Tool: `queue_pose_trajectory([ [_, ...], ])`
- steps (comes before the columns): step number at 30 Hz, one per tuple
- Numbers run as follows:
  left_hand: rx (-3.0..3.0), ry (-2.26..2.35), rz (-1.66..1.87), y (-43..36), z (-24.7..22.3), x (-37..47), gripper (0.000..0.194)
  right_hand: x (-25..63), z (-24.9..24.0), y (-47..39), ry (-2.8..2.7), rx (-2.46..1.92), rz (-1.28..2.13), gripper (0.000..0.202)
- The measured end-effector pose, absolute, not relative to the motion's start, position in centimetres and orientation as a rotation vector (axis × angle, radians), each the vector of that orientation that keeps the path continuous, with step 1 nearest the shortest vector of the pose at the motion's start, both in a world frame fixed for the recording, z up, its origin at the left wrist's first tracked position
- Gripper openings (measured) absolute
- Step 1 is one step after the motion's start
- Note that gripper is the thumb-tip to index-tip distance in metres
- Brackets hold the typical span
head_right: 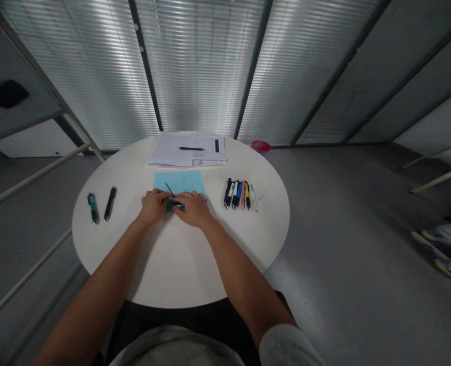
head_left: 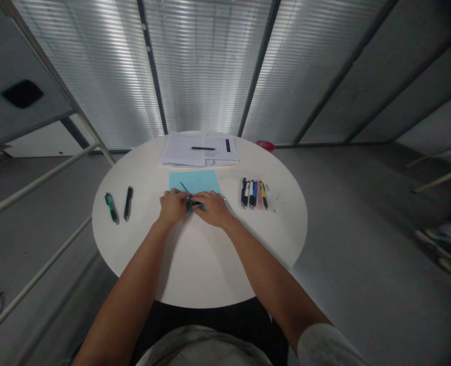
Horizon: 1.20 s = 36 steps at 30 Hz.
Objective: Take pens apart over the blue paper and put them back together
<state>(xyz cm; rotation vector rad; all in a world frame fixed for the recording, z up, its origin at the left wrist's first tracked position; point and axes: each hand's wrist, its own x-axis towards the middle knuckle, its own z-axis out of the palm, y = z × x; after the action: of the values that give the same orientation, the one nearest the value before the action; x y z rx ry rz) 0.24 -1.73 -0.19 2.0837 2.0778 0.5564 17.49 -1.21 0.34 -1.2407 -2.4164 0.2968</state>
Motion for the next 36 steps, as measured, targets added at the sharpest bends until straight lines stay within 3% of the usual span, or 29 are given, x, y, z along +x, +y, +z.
queue_pose_trajectory([
  [36, 2.000, 2.142, 0.514, -1.75, 0.29, 0.25, 0.034, 17.79, 0.56, -0.81, -2.287, -1.452, 0.237, 0.022],
])
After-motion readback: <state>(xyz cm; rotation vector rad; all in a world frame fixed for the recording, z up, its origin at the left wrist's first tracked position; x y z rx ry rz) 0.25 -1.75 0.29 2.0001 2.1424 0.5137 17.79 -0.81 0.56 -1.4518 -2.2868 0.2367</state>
